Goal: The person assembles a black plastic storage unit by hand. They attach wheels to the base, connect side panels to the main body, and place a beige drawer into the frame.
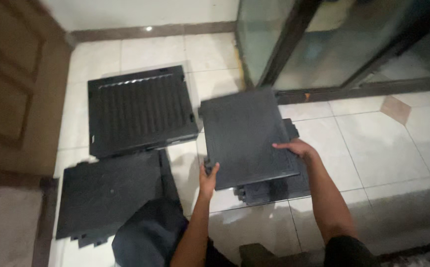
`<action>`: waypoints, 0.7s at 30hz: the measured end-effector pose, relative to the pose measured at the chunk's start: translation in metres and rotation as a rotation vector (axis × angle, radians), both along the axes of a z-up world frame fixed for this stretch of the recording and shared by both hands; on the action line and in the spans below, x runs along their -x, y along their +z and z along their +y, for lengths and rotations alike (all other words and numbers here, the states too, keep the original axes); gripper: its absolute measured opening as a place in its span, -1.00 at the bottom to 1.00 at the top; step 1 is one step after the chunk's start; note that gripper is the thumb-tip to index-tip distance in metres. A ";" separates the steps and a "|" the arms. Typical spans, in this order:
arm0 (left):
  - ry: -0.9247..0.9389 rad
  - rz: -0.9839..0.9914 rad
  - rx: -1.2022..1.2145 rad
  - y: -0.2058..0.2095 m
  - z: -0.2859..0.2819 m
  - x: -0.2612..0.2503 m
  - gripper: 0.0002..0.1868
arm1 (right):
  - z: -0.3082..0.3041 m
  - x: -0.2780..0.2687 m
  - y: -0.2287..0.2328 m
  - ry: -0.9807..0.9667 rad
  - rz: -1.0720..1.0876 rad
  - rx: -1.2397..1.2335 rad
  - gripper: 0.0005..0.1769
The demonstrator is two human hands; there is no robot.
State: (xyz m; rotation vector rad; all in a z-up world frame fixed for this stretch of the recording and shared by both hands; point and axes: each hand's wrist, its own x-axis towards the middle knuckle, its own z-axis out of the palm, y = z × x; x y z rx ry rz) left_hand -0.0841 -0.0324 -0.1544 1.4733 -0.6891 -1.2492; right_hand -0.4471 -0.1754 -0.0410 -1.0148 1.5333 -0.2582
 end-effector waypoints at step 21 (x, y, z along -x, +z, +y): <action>0.396 -0.569 0.204 0.047 0.241 -0.333 -0.55 | 0.105 -0.412 0.231 0.907 -0.209 1.271 -0.28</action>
